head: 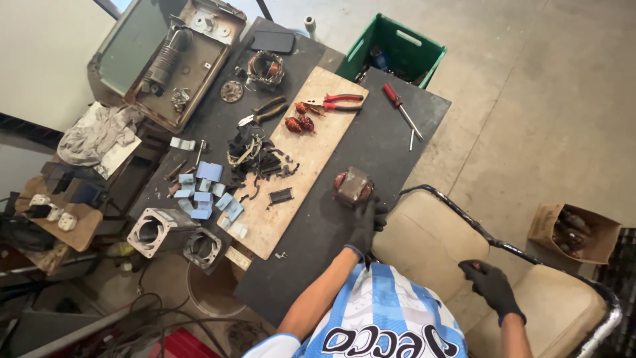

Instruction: Inspecting a motor component on a workbench and searching for parts in a bucket

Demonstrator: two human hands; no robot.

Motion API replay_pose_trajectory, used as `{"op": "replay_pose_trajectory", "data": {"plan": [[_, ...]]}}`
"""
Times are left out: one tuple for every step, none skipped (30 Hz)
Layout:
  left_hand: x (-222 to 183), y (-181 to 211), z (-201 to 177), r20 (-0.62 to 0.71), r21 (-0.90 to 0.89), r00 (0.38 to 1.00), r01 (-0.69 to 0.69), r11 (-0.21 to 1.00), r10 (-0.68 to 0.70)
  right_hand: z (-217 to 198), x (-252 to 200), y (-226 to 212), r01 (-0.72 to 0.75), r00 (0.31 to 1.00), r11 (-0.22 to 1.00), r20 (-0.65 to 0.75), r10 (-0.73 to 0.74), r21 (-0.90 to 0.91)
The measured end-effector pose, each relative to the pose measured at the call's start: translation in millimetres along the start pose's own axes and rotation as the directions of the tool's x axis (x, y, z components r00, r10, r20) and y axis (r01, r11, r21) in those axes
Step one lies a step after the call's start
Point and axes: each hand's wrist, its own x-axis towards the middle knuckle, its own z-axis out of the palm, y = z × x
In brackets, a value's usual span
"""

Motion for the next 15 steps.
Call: {"op": "replay_pose_trajectory", "data": {"plan": [[4.8,-8.8,0.2,-0.008,-0.059,1.000,-0.029,0.998,0.029,0.4,-4.8,-2.4,-0.019,1.000,0.998,0.003,0.019,-0.055],[6.5,-19.1,-1.9,-0.022,-0.116,0.998,-0.055,0.992,0.053,1.6,-11.9,-2.8,-0.040,0.999,0.993,0.009,0.042,-0.111],[8.8,-24.2,-2.9,-0.025,-0.116,0.999,-0.051,0.992,0.048,4.7,3.2,9.2,-0.044,0.999,0.992,0.012,0.046,-0.114],[14.2,-26.8,-3.9,-0.030,-0.085,0.996,-0.084,0.993,0.082,9.5,20.0,19.6,0.035,0.997,0.969,-0.053,-0.049,-0.244],[19.0,-29.3,-4.9,-0.033,-0.054,0.993,-0.117,0.992,0.115,14.1,36.2,30.1,0.102,0.983,0.922,-0.105,-0.151,-0.375],[8.1,-14.9,-1.5,-0.034,-0.056,0.992,-0.125,0.991,0.123,22.1,36.7,18.5,0.110,0.982,0.921,-0.104,-0.159,-0.373],[-3.2,-0.6,1.8,0.022,0.048,0.987,-0.158,0.986,0.157,30.0,36.8,6.9,0.255,0.881,0.858,-0.258,-0.396,-0.447],[-18.3,10.5,2.1,0.082,0.156,0.981,-0.187,0.970,0.176,40.0,32.4,-0.2,0.357,0.707,0.765,-0.380,-0.596,-0.536],[-7.4,3.0,2.4,0.081,0.159,0.981,-0.187,0.969,0.176,44.3,18.5,-32.6,0.358,0.709,0.767,-0.380,-0.594,-0.533],[2.1,-6.3,3.7,0.060,0.265,0.989,-0.144,0.953,0.133,46.8,4.0,-63.8,0.366,0.702,0.803,-0.427,-0.570,-0.471],[11.3,-15.6,4.6,0.035,0.367,0.995,-0.099,0.925,0.093,49.6,-10.7,-95.2,0.374,0.696,0.834,-0.471,-0.542,-0.406],[9.9,-17.2,5.8,0.030,0.363,0.994,-0.105,0.926,0.101,57.8,-13.6,-108.2,0.383,0.692,0.829,-0.468,-0.550,-0.407],[8.3,-18.4,6.9,0.044,0.423,0.994,-0.108,0.900,0.099,66.1,-17.2,-121.5,0.479,0.636,0.795,-0.477,-0.606,-0.372],[6.6,-20.2,8.9,0.059,0.482,0.994,-0.110,0.869,0.094,73.7,-21.3,-134.2,0.567,0.575,0.751,-0.491,-0.654,-0.337],[18.9,-35.9,8.0,0.057,0.478,0.993,-0.115,0.871,0.100,80.5,-23.1,-149.7,0.573,0.570,0.746,-0.489,-0.660,-0.339]]}}
